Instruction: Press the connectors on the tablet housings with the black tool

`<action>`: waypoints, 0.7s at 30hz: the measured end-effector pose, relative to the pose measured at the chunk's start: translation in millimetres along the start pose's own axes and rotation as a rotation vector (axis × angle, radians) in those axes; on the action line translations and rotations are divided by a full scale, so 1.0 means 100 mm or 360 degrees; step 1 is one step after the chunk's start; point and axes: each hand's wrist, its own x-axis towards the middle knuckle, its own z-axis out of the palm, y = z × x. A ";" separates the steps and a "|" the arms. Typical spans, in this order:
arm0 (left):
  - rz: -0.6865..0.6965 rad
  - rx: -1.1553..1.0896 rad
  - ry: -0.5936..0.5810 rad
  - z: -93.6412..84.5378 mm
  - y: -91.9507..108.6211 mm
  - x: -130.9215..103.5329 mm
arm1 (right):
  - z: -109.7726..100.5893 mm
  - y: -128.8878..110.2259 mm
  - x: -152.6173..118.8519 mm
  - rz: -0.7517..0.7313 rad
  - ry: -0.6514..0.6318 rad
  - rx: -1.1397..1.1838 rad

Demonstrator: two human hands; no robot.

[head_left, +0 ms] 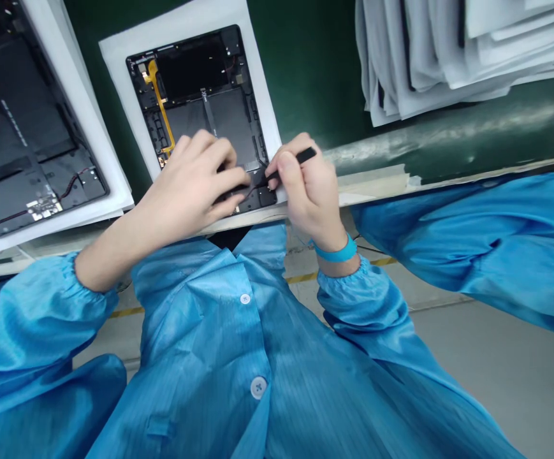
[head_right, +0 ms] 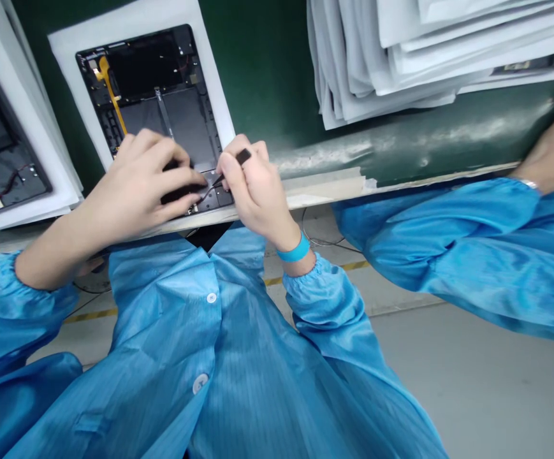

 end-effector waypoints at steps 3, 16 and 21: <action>-0.0111 -0.0035 0.0150 0.04 -0.01 0.13 | 0.02 0.03 0.00 0.0079 0.0157 0.0085; -0.0194 -0.0046 0.0039 0.21 -0.14 0.20 | 0.00 0.00 0.01 0.0148 0.0174 0.0144; -0.0232 0.0008 -0.0022 0.16 -0.14 0.25 | -0.01 0.01 0.01 0.0125 0.0172 0.0115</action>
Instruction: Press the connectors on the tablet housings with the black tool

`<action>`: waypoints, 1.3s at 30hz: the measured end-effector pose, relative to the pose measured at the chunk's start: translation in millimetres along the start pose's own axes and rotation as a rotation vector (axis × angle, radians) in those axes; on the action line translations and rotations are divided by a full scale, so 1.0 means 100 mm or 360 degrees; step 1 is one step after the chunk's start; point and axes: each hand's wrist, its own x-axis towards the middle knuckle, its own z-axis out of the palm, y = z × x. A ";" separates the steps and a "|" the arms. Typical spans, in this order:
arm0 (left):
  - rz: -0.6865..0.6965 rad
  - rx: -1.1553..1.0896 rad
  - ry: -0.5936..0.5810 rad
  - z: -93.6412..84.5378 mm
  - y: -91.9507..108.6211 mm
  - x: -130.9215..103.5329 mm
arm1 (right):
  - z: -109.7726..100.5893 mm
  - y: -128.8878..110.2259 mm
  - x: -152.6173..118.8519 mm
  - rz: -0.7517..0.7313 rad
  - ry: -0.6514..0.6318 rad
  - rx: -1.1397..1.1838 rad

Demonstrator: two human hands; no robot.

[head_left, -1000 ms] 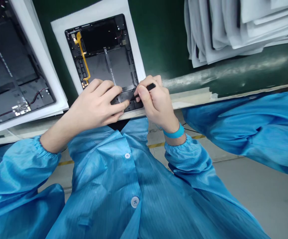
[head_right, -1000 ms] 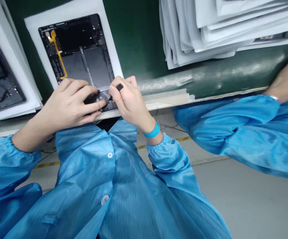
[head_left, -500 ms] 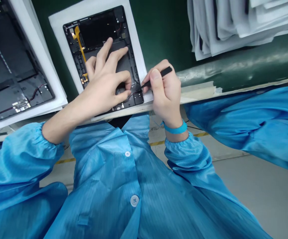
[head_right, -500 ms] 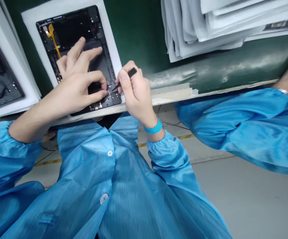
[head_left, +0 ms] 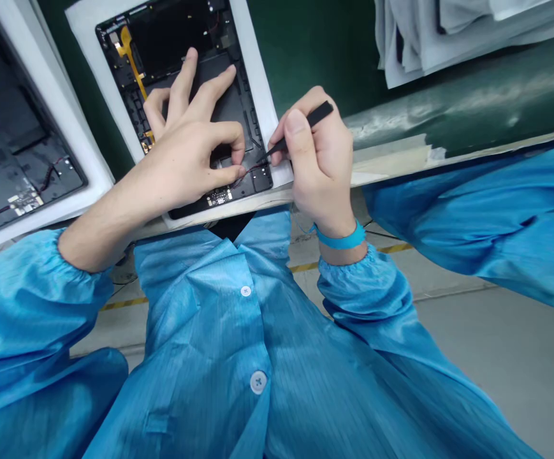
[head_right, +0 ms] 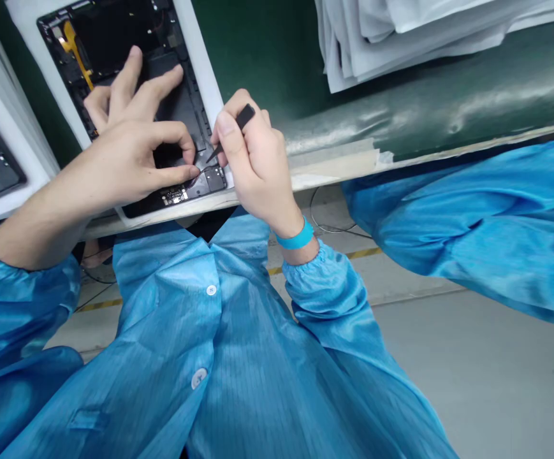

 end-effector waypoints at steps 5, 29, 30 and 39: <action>0.0012 0.0045 -0.0019 0.00 0.01 0.02 | 0.00 0.02 0.00 0.0031 -0.0024 -0.0050; -0.0361 -0.0226 -0.0254 -0.10 0.24 -0.01 | 0.03 0.00 0.01 -0.0014 0.0049 0.0142; -0.0376 -0.0217 -0.0264 -0.11 0.25 0.00 | 0.03 0.01 0.01 -0.0009 0.0051 0.0140; -0.0423 -0.0235 -0.0313 -0.12 0.30 0.07 | 0.05 0.03 0.01 -0.0019 0.0054 0.0142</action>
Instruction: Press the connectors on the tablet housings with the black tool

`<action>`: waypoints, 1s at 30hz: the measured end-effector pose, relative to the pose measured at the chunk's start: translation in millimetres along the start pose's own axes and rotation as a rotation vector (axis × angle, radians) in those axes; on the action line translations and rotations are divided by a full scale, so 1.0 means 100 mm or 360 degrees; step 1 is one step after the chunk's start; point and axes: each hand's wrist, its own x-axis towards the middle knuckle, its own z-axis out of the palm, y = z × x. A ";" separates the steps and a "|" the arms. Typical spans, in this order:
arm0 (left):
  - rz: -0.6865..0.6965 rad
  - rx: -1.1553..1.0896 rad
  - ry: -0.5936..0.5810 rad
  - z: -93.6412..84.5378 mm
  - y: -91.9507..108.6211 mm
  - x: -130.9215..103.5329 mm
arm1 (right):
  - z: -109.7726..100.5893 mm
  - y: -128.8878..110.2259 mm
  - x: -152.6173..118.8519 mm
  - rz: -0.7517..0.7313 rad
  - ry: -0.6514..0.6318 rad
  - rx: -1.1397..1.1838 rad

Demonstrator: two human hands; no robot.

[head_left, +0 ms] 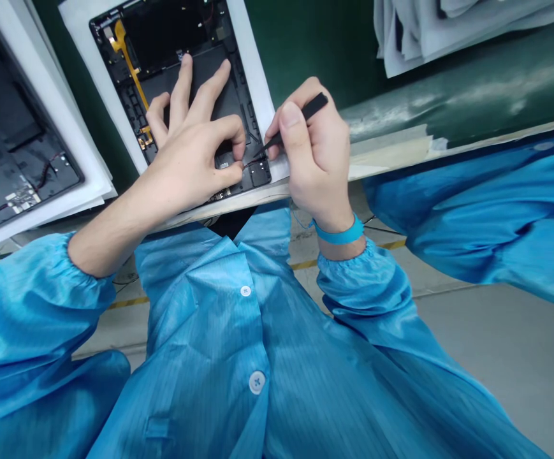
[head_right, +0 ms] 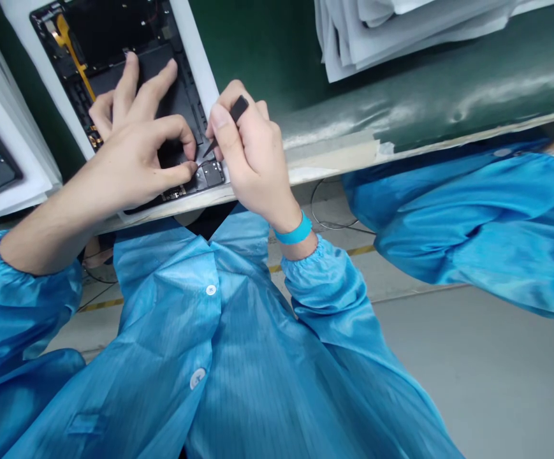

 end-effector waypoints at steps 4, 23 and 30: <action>0.0006 0.0040 -0.0003 -0.02 0.05 0.02 | 0.01 0.02 0.00 -0.0033 -0.0003 0.0002; 0.0397 0.0155 0.0304 0.06 -0.23 -0.40 | -0.04 0.01 0.00 -0.0119 -0.0191 -0.0200; 0.0558 0.0187 0.0300 0.17 -0.28 -0.51 | -0.06 -0.04 -0.01 -0.0083 -0.0324 -0.0249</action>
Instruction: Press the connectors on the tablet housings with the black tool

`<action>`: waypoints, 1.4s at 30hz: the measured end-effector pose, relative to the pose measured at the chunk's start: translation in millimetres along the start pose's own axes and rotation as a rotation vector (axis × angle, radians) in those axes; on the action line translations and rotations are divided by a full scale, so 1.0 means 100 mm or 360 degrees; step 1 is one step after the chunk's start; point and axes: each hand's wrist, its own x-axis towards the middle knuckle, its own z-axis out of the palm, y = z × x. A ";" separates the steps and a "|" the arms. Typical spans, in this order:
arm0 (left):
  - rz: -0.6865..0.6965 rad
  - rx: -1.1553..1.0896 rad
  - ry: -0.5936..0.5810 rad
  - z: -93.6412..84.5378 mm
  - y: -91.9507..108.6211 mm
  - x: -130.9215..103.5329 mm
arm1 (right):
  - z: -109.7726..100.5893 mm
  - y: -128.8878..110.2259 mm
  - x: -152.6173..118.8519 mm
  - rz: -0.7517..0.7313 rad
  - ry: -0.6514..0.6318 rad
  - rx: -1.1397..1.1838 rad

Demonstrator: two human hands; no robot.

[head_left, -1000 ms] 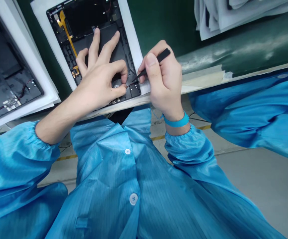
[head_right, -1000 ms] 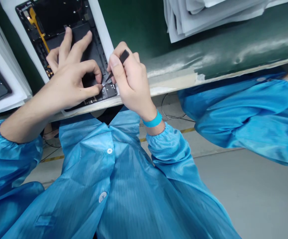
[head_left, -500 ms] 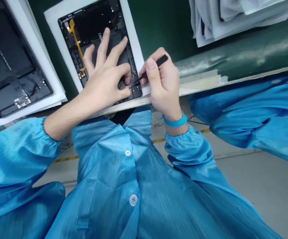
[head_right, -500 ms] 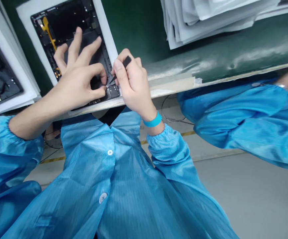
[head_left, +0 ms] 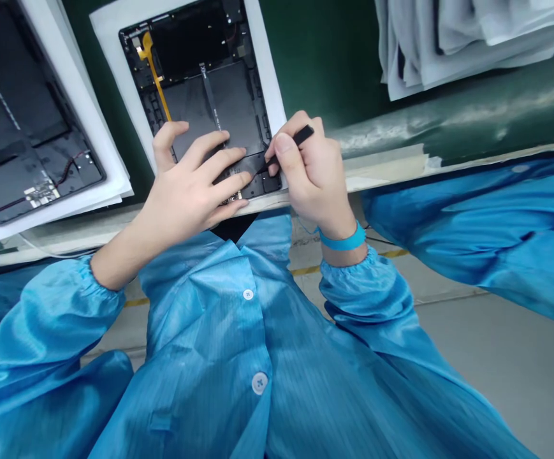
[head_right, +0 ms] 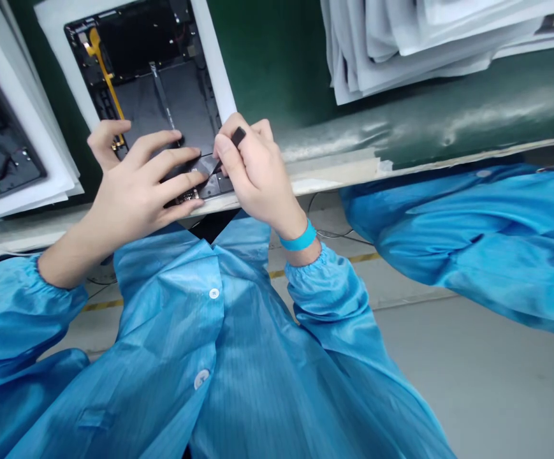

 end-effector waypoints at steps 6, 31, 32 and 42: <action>-0.0049 -0.0062 -0.0161 -0.12 0.03 0.01 | 0.04 0.00 0.02 -0.0047 0.0090 -0.0015; -0.0148 0.0092 -0.0579 -0.49 0.11 0.50 | 0.03 -0.02 0.04 0.0060 0.0160 0.0195; -0.0234 0.0126 -0.0656 -0.52 0.13 0.59 | 0.02 -0.03 0.04 0.0073 0.0152 0.0186; -0.0519 0.0211 -0.1059 -0.43 0.20 1.13 | 0.07 -0.03 0.00 0.0027 0.0251 0.0491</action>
